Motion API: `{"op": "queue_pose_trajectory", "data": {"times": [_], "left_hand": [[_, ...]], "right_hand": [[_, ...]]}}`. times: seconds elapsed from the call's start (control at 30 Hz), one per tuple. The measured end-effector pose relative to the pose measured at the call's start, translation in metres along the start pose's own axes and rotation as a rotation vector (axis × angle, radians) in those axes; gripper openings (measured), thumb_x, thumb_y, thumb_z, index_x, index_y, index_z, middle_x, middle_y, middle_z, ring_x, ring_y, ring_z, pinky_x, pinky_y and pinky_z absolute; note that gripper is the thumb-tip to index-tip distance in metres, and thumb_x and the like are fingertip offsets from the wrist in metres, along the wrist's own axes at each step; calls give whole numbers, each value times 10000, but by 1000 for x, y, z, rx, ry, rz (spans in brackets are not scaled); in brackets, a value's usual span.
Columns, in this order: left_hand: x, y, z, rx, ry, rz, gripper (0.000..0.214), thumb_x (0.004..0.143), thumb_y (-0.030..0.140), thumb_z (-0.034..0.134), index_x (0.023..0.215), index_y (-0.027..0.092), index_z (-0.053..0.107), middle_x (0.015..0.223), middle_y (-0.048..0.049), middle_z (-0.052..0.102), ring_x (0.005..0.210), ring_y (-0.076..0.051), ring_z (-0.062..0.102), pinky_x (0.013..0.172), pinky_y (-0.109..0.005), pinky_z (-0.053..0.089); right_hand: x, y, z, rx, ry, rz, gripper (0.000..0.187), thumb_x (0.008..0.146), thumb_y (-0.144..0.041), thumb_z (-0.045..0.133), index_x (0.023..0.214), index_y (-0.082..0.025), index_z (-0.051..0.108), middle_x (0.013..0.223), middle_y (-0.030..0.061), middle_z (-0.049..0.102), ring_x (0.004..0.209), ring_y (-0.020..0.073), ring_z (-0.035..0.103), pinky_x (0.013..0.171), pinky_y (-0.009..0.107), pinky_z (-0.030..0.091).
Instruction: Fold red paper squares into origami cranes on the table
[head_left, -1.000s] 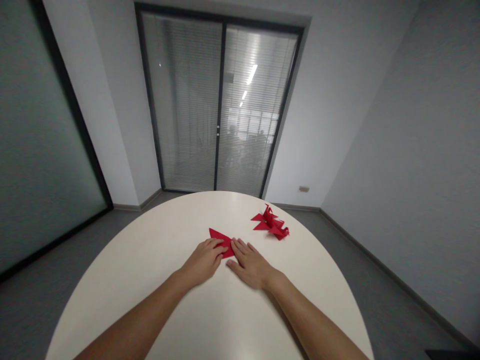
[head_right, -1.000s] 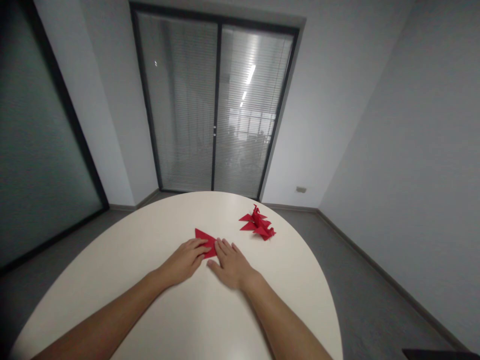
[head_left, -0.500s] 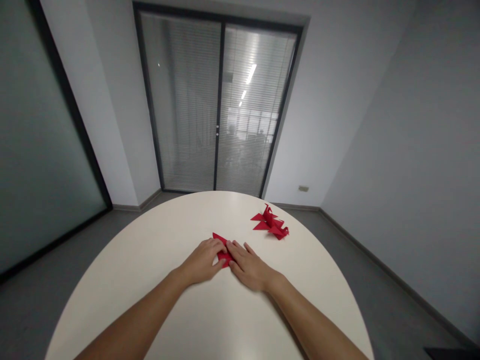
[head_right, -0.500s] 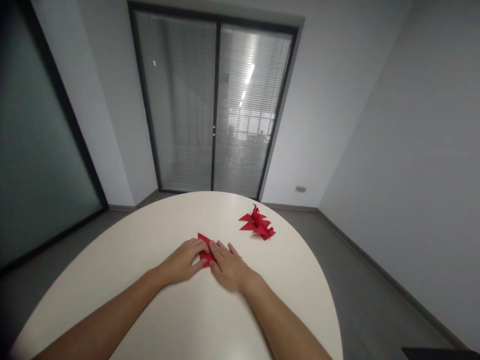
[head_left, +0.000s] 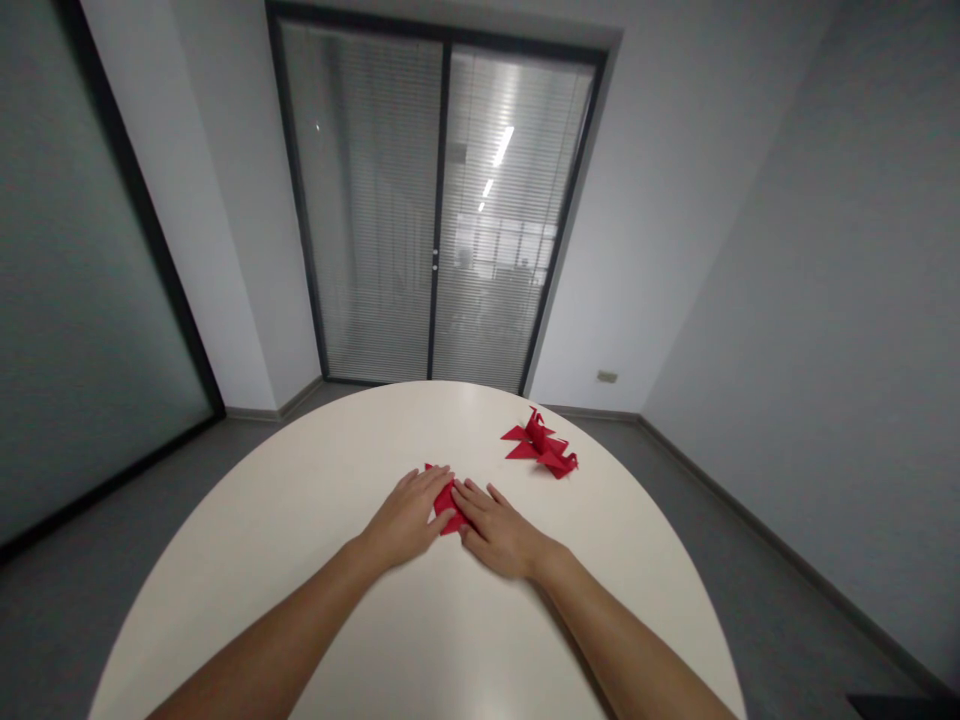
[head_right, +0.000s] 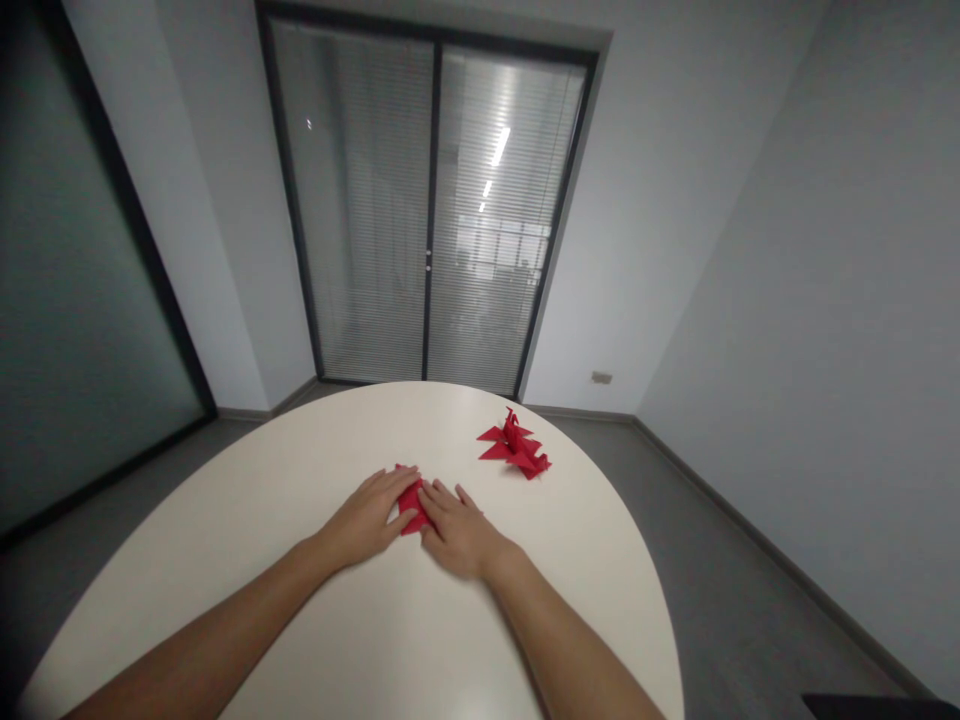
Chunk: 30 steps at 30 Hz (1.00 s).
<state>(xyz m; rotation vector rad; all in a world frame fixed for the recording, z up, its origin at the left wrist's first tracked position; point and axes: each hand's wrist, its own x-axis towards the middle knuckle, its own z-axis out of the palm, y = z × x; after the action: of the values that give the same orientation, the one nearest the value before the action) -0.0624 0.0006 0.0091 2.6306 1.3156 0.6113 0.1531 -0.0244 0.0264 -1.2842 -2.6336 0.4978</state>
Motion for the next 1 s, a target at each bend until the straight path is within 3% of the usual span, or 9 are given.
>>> {"op": "queue_pose_trajectory", "data": {"times": [0.13, 0.3, 0.47, 0.63, 0.83, 1.0], "left_hand": [[-2, 1, 5, -26, -97, 0, 529, 1004, 373, 496, 1505, 218, 428, 1570, -131, 453, 1471, -260, 395, 1208, -534, 272], [-3, -4, 13, 27, -87, -66, 518, 1009, 435, 488, 1478, 215, 473, 1574, -151, 442, 1482, -284, 373, 1215, -579, 218], [-6, -10, 12, 31, -97, -90, 564, 996, 491, 502, 1469, 184, 502, 1589, -178, 407, 1507, -302, 321, 1223, -581, 200], [-9, -15, 0, -40, -117, 2, 492, 991, 458, 529, 1431, 239, 551, 1535, -141, 497, 1460, -259, 405, 1231, -554, 203], [-11, -23, -5, -117, -155, 116, 492, 976, 449, 574, 1455, 353, 514, 1556, -71, 484, 1467, -261, 390, 1224, -575, 192], [-9, -21, 0, -4, -79, 19, 465, 1004, 461, 500, 1429, 281, 557, 1544, -99, 496, 1469, -318, 373, 1207, -583, 214]], "right_hand": [[1, 0, 0, -18, -22, 12, 652, 1024, -351, 345, 1619, -127, 197, 1670, 132, 190, 1559, 287, 130, 1262, 548, 117], [0, 0, 1, -49, -40, 131, 671, 1054, -445, 270, 1618, -93, 181, 1675, 148, 131, 1560, 325, 70, 1258, 563, 112], [-2, 5, -1, -149, 19, 252, 619, 1038, -345, 304, 1596, -79, 272, 1664, 153, 203, 1551, 353, 130, 1244, 583, 150], [-2, 10, -4, -170, 205, 107, 624, 906, -176, 468, 1526, -120, 441, 1627, 136, 344, 1528, 316, 250, 1243, 537, 208], [-2, 6, -7, -19, 167, -171, 529, 919, -192, 500, 1444, -205, 565, 1498, 94, 547, 1445, 282, 420, 1215, 506, 307], [-3, 7, -12, 0, 174, -132, 457, 934, -245, 528, 1374, -189, 637, 1423, 125, 613, 1366, 302, 509, 1179, 503, 357]]}}
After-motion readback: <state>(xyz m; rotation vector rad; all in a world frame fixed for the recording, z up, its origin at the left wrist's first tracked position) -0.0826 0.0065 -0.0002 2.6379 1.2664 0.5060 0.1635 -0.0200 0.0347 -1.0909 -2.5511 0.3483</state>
